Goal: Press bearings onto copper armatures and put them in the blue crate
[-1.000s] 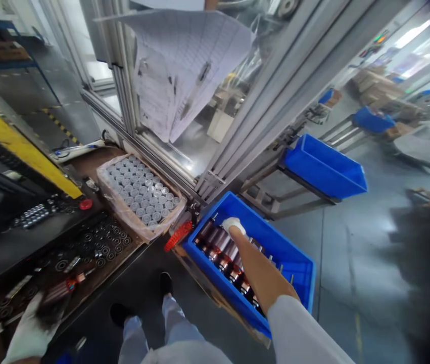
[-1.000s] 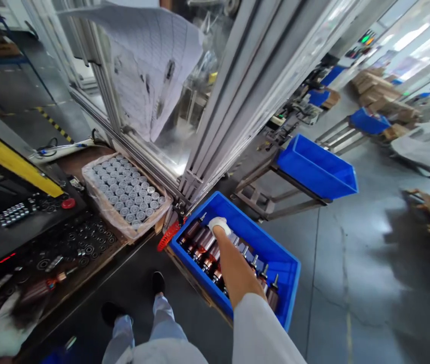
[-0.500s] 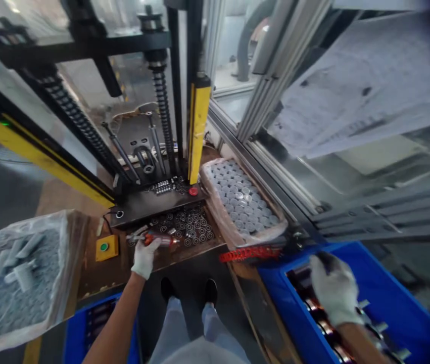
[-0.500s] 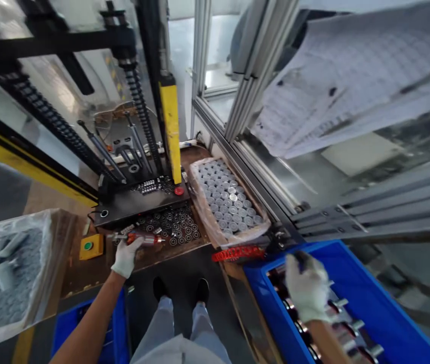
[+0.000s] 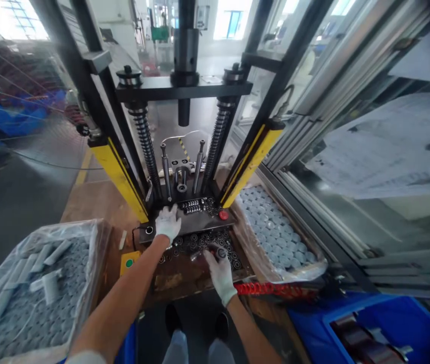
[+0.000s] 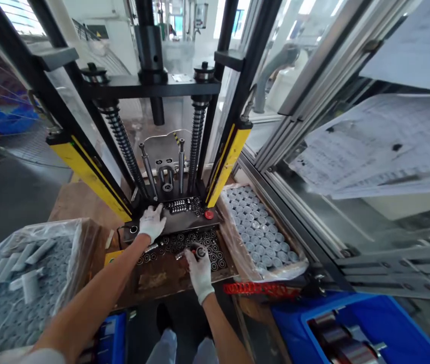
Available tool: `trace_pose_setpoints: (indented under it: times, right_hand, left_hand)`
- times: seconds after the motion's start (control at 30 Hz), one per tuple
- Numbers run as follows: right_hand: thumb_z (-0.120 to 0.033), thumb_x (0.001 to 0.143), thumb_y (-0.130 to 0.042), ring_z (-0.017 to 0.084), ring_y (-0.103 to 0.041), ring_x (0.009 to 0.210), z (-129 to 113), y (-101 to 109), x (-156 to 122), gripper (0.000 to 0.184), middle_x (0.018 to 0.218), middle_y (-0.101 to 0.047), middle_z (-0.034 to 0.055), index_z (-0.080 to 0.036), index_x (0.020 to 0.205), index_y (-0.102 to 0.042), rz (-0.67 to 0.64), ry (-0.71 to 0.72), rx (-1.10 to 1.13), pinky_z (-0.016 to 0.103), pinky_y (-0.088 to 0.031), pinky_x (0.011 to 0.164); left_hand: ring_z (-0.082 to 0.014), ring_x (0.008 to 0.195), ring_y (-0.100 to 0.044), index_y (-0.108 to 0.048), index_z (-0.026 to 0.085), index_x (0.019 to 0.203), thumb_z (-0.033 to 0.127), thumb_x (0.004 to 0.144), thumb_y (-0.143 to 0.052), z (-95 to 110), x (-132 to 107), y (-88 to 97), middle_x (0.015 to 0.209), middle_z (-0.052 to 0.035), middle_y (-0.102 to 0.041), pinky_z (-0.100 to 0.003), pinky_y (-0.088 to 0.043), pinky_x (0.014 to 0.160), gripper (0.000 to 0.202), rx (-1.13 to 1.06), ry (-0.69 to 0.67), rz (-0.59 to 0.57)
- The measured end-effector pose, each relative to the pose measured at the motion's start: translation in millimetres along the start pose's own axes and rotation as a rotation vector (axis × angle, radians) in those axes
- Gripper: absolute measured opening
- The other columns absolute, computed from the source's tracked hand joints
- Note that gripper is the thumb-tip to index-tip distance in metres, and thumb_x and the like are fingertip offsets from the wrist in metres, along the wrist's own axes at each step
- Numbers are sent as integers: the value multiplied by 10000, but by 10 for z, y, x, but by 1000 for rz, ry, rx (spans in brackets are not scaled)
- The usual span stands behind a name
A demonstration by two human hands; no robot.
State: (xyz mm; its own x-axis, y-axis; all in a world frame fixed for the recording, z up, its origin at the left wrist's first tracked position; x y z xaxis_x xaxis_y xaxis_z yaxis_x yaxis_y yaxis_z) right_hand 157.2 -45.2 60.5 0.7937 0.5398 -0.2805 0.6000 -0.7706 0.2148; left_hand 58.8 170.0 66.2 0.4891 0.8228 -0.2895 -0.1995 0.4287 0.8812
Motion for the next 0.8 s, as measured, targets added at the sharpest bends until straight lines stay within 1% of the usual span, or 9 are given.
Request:
trace_pose_setpoints:
  times: [0.07,0.13,0.23,0.3,0.4,0.53,0.6,0.7,0.8]
  right_hand:
    - [-465,688,-687,239,-610,927,23,48,-11,432,995,-673,91,-168,996,-631,22,3,-26,399,-500,891]
    - [-433,658,-718,244,-613,944,44,56,-29,448,1007,-671,88,-173,1010,-625,34,-4,-59,401,-500,907]
    - [-374,621,-740,246,-623,942,87,40,-53,471,1007,-668,81,-178,1030,-613,14,-17,-81,391,-512,902]
    - [-361,641,-720,249,-630,947,115,42,-61,444,1016,-667,80,-184,1035,-617,-16,3,-85,389,-518,898]
    - [-353,658,-712,258,-636,968,142,88,-52,402,1028,-671,77,-197,1020,-632,-53,72,-94,395,-518,912]
    - [-298,616,-725,277,-626,1025,168,166,-34,407,1059,-667,70,-211,1007,-652,-106,137,-153,411,-490,983]
    - [-272,614,-710,278,-612,1073,182,185,-45,436,1111,-654,67,-225,1044,-657,-138,151,-190,407,-472,1018]
    - [-259,656,-675,267,-610,1095,192,175,-77,441,1155,-646,56,-250,1095,-654,-197,166,-236,399,-464,1033]
    - [-305,684,-661,278,-616,1105,144,178,-57,394,1135,-666,63,-240,1072,-658,-188,147,-247,409,-446,1053]
  left_hand:
    - [-298,1107,-549,-561,240,1278,358,911,-451,-24,88,15,1197,-141,-559,-424,-460,913,402,18,-19,25]
    - [-286,1075,-562,-594,209,1195,356,924,-426,-47,62,-48,1155,-142,-579,-410,-458,902,351,1,-34,32]
    - [-294,1093,-568,-569,177,1240,368,913,-454,-108,-12,-160,1191,-161,-596,-404,-450,915,395,-43,-25,1]
    - [-291,1116,-572,-579,166,1244,359,907,-475,-127,4,-182,1211,-160,-612,-389,-438,947,402,-66,-27,-26]
    - [-258,1135,-582,-629,171,1187,337,901,-502,-68,159,-71,1185,-124,-657,-343,-417,996,354,-161,-50,12]
    - [-250,1139,-595,-681,176,1142,352,886,-550,108,503,256,1175,-108,-689,-333,-412,1015,337,-326,9,241]
    - [-263,1117,-612,-705,184,1120,366,881,-559,201,663,357,1140,-115,-709,-348,-415,1007,334,-364,74,292]
    - [-270,1089,-629,-728,219,1095,392,878,-558,312,828,383,1094,-109,-729,-365,-420,988,325,-403,124,272]
    - [-281,1059,-635,-745,211,1026,399,820,-630,333,896,323,1023,-120,-738,-383,-436,951,302,-527,187,287]
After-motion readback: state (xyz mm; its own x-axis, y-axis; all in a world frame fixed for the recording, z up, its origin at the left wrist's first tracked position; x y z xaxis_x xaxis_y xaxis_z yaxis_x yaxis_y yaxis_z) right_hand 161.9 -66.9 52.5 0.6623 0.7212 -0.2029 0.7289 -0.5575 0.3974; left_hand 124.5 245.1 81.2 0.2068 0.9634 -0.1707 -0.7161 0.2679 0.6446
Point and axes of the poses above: each hand's wrist, its own x-axis towards the middle knuckle, its own y-axis out of the back of the hand, z = x × y, the point moved 5 cm from there along x, towards the middle knuckle
